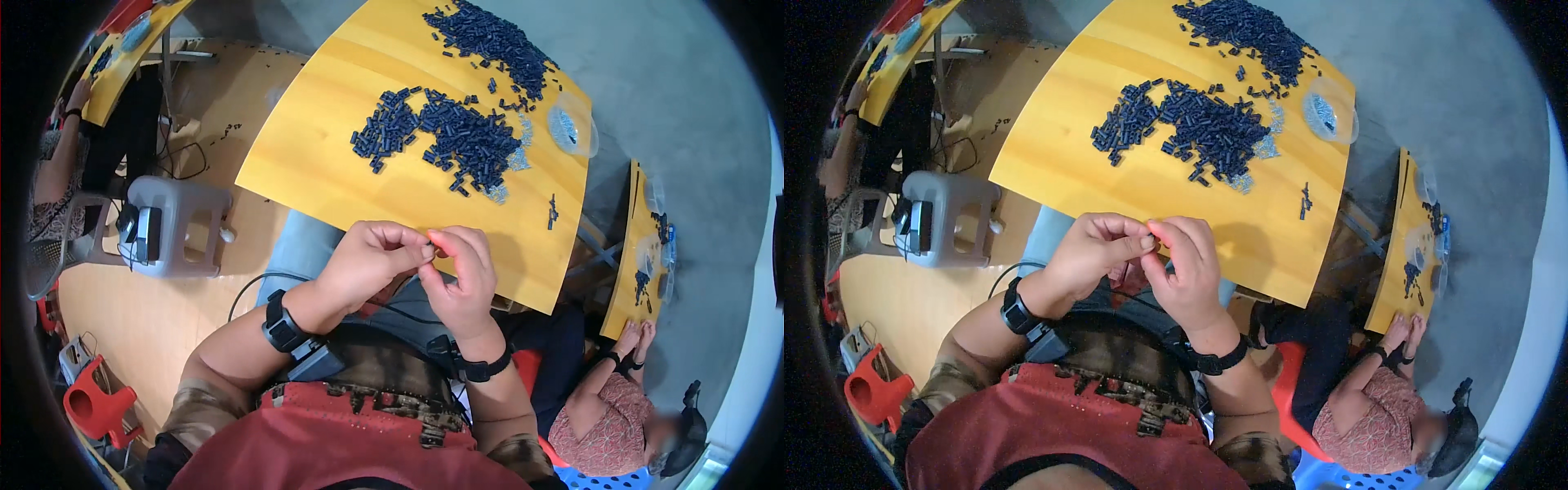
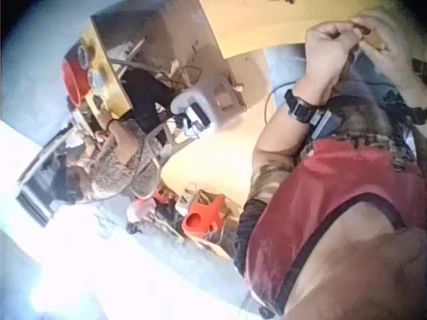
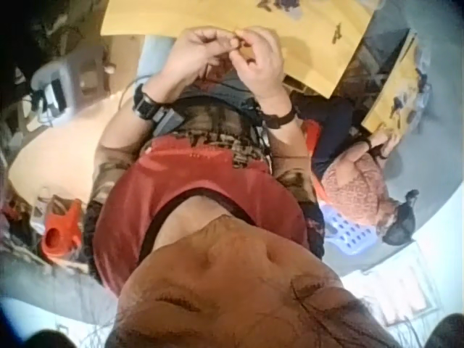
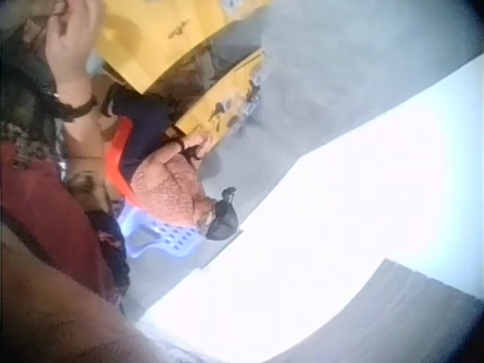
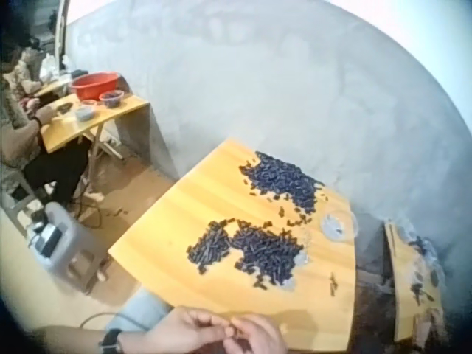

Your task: Assembling small blue plastic or rubber components by hand at a production workbench.

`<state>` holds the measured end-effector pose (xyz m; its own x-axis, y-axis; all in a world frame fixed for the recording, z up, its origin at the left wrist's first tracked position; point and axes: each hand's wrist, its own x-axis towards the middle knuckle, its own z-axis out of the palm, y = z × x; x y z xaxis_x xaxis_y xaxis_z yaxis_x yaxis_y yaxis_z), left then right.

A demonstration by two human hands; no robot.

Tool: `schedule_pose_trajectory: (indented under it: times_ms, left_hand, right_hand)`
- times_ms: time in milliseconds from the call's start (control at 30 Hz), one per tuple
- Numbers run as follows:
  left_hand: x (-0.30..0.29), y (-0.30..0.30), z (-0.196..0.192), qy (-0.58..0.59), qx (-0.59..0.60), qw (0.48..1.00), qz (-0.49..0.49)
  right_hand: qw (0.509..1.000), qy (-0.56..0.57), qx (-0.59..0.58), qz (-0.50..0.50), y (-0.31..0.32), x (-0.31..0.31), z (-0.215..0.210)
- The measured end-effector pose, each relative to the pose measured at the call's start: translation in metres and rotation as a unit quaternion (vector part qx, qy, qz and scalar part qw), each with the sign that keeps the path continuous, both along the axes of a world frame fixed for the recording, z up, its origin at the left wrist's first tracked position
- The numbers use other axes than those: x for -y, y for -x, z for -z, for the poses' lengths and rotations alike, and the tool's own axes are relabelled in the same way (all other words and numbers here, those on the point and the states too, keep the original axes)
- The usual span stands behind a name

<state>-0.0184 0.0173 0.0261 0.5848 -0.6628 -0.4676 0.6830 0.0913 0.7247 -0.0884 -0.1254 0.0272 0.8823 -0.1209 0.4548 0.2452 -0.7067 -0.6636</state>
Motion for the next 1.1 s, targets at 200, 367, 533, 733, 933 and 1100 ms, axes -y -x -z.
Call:
schedule_pose_trajectory:
  times_ms: [200, 367, 533, 733, 933, 1100]
  left_hand:
    - [0.000, 0.003, 0.008, 0.029, -0.050, 0.998, 0.027]
    - [-0.003, 0.006, 0.009, 0.000, 0.004, 0.999, 0.049]
    - [-0.003, 0.006, 0.009, -0.006, -0.020, 0.999, 0.050]
    - [0.000, 0.006, -0.001, -0.067, 0.045, 0.993, 0.085]
    - [-0.002, 0.006, 0.000, -0.090, 0.118, 0.981, 0.122]
    - [-0.007, 0.014, 0.008, -0.084, 0.183, 0.970, 0.133]
  right_hand:
    - [0.999, -0.013, -0.008, -0.032, 0.001, 0.008, 0.000]
    - [0.995, 0.015, -0.016, -0.093, 0.004, 0.016, -0.007]
    - [0.996, 0.010, -0.058, -0.070, 0.010, 0.009, -0.009]
    - [0.936, 0.266, -0.203, -0.112, 0.004, 0.017, -0.040]
    - [0.902, 0.335, -0.244, -0.119, -0.001, 0.007, -0.056]
    - [0.905, 0.323, -0.237, -0.145, 0.007, 0.004, -0.049]
